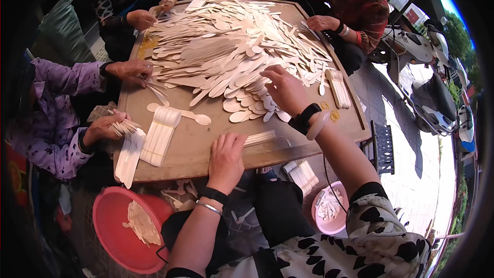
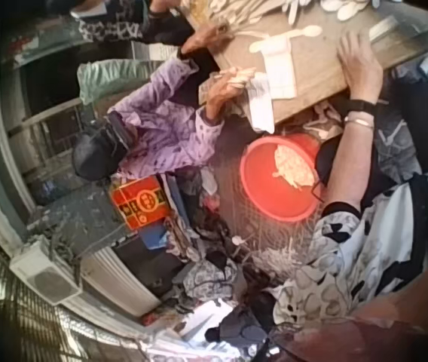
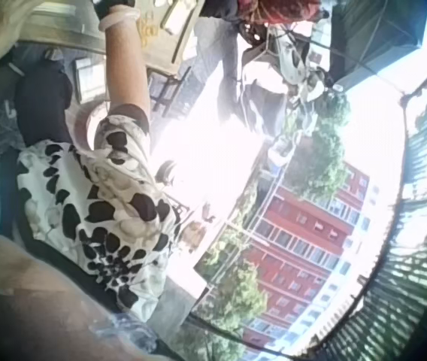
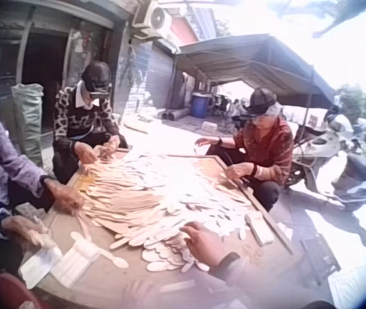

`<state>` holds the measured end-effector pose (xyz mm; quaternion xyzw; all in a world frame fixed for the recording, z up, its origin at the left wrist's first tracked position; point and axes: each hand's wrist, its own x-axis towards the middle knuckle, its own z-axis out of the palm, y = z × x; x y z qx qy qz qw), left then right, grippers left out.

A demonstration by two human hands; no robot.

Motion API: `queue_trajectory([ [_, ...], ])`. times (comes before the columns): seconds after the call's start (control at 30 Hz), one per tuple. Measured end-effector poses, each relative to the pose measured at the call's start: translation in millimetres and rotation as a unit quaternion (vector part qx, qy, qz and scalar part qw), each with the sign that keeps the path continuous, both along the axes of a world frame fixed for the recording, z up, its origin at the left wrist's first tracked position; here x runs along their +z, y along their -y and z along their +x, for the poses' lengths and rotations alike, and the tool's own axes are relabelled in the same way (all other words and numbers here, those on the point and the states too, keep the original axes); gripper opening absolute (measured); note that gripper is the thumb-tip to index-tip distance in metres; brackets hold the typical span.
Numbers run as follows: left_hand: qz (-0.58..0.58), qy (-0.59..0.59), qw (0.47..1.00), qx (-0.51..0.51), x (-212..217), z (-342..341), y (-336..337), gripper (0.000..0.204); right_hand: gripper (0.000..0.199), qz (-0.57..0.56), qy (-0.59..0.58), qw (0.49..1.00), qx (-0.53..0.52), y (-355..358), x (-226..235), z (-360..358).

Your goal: Sorting wooden spoons and packing them into bundles and bags.

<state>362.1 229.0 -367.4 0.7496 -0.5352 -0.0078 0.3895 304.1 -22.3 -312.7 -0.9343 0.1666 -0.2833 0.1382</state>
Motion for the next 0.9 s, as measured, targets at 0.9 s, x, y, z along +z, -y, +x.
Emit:
queue_trajectory([
  [0.9, -0.015, -0.003, 1.000, -0.002, -2, 1, 1, 0.025, 0.016, 0.665, 0.135, 0.731, -0.075, -24, -11, -93],
])
